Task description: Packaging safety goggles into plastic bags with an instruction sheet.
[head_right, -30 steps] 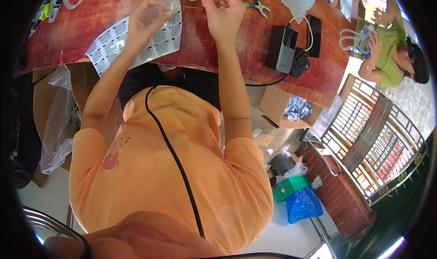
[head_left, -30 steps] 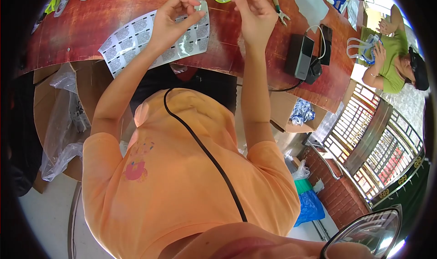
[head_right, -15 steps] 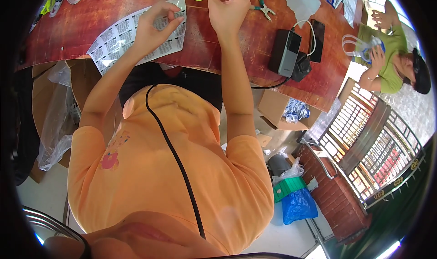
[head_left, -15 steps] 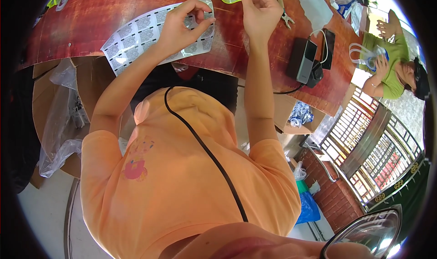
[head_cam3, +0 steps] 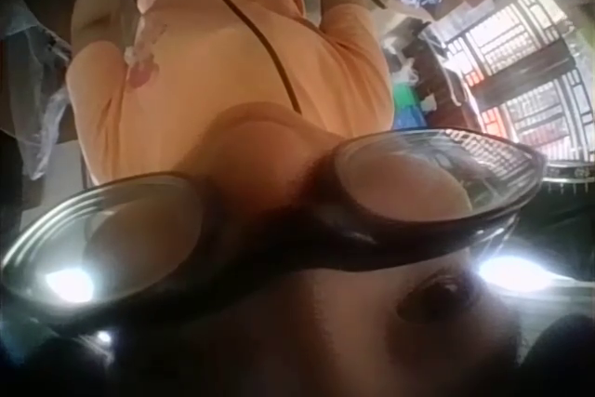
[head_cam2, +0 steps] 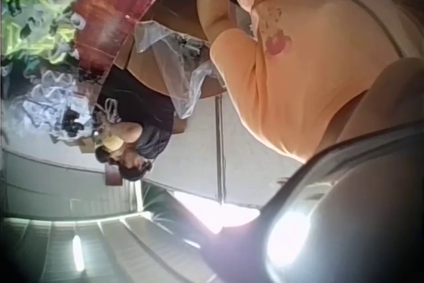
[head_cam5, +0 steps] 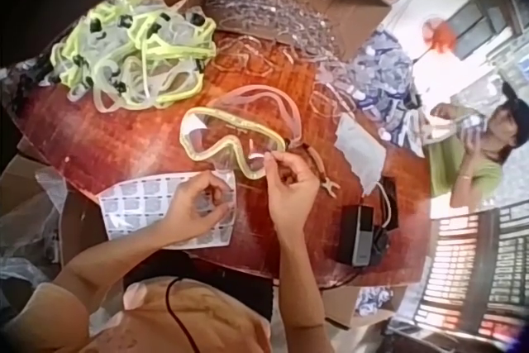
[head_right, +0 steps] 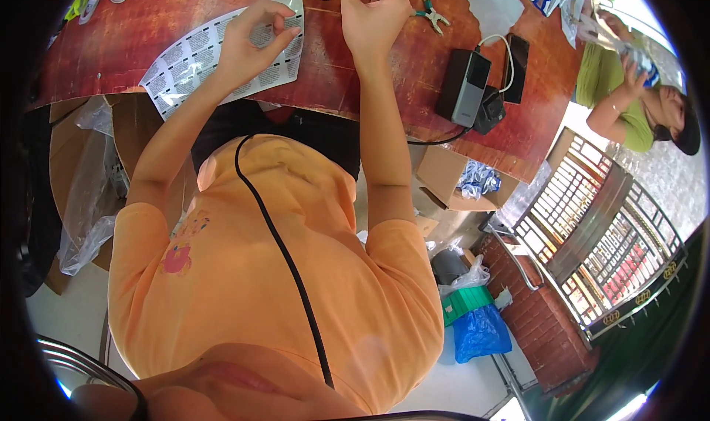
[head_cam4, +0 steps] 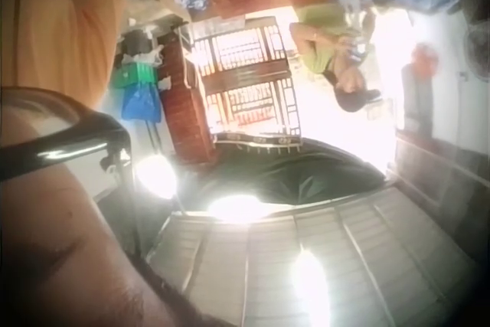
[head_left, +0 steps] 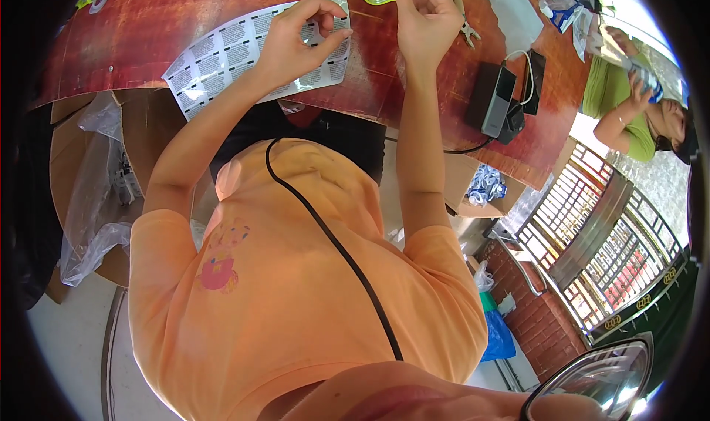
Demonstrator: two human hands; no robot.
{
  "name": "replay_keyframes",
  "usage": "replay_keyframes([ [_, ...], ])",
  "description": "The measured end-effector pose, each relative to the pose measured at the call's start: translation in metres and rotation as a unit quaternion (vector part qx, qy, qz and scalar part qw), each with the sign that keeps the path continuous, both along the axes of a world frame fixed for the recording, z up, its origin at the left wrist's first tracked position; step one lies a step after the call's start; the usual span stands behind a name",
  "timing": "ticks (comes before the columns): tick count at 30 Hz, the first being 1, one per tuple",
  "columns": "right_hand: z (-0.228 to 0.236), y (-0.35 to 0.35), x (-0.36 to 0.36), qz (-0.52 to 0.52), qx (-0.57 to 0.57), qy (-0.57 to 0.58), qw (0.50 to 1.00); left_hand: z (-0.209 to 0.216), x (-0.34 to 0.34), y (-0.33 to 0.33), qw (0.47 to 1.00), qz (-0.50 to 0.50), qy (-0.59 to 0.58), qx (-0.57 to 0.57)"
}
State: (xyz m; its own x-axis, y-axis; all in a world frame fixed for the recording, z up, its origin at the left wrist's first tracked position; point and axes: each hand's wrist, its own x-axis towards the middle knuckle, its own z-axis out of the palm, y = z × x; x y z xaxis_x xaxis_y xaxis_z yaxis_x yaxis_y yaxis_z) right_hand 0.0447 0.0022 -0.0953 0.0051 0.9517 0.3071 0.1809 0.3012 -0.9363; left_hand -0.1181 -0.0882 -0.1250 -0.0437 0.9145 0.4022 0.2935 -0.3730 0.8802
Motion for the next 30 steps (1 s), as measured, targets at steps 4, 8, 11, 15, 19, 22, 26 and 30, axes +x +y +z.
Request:
replay_keyframes([
  [4,0.014,-0.006,-0.006,-0.027,0.019,-0.050,0.998,-0.001,0.000,0.001,1.000,0.002,0.002,-0.003],
  [8,0.013,-0.007,-0.007,-0.048,0.023,-0.071,0.996,-0.002,-0.001,0.001,1.000,0.000,0.002,-0.005],
  [11,0.014,-0.007,-0.010,-0.051,0.043,-0.080,0.995,-0.002,-0.003,0.001,1.000,-0.001,0.007,-0.003],
  [15,0.015,-0.008,-0.015,-0.052,0.050,-0.092,0.993,-0.001,-0.005,-0.001,1.000,0.000,0.010,-0.008],
  [19,0.014,-0.008,-0.020,-0.071,0.068,-0.120,0.988,-0.001,-0.006,-0.001,1.000,0.000,0.016,-0.016],
  [22,0.017,-0.008,-0.022,-0.077,0.077,-0.137,0.985,0.000,-0.005,0.000,1.000,0.000,0.010,-0.016],
  [26,-0.006,0.008,-0.019,-0.074,0.264,-0.127,0.953,0.002,-0.003,0.003,1.000,-0.004,0.004,-0.013],
  [30,0.020,-0.006,-0.024,-0.075,0.111,-0.155,0.979,0.003,-0.007,0.003,1.000,-0.002,0.006,-0.016],
])
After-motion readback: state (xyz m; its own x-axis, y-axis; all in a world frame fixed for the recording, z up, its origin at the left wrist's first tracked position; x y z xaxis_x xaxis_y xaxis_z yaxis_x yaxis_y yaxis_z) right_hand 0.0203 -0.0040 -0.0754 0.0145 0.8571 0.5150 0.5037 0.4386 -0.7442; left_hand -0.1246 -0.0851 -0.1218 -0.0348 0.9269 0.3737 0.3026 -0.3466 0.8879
